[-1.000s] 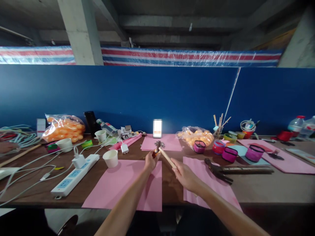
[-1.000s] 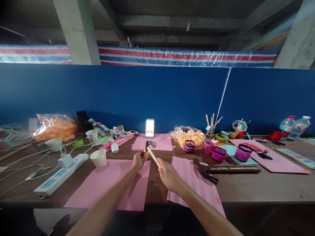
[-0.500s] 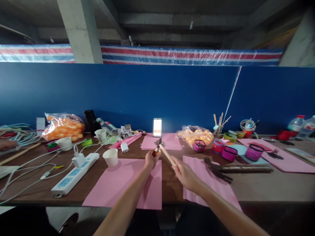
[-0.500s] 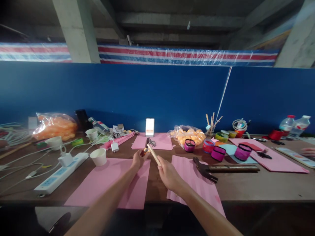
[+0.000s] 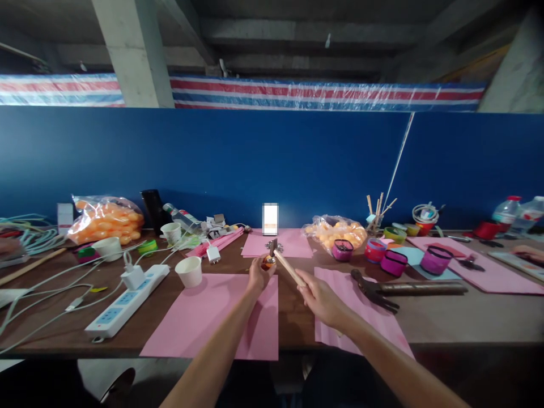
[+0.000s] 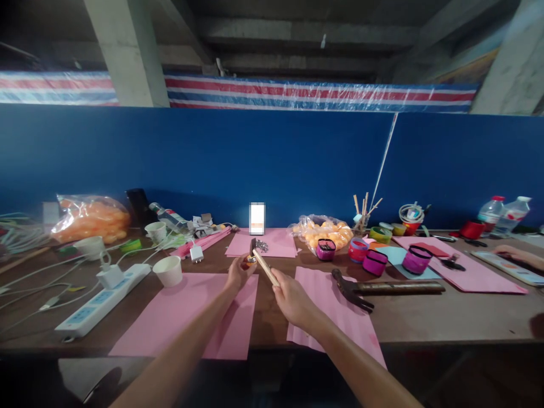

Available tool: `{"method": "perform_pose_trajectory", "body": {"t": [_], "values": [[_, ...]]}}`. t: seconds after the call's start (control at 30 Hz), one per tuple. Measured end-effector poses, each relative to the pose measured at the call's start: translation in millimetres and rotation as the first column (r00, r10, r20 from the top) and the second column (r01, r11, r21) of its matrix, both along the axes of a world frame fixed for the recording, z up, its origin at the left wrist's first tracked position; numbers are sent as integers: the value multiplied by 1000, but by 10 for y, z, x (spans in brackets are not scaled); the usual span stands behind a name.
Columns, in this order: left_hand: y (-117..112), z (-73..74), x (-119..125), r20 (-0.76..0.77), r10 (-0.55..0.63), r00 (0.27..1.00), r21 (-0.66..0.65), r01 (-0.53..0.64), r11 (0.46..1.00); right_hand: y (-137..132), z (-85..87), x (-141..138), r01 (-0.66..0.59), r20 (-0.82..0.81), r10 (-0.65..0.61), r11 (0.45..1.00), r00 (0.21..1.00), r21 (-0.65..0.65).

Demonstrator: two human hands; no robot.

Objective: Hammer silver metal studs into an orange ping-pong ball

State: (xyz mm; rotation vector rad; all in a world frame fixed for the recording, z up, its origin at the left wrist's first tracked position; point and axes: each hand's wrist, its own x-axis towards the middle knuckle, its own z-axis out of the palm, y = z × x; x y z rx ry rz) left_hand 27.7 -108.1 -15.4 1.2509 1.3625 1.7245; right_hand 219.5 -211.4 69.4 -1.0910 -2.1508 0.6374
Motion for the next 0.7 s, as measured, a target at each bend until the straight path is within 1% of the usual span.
{"method": "perform_pose_trajectory", "body": {"t": [0.13,0.27,0.4,0.57,0.7], "values": [[-29,16,-8,-76,-2,997,6,3,1000,-14,-25,3,-5,-3,5,1000,1000,27],[-62,40,9,-106,-26,994,7,27,1000,5,-105,-1,-10,18,9,996,1000,86],[-62,45,25,-106,-21,994,19,23,1000,27,-155,-15,-7,56,1,995,998,104],[-76,60,14,-97,-16,995,21,18,1000,27,-147,-23,-1,3,1,992,1000,128],[-75,64,21,-66,-6,998,15,7,1000,31,-164,-9,-12,35,8,994,999,112]]}}
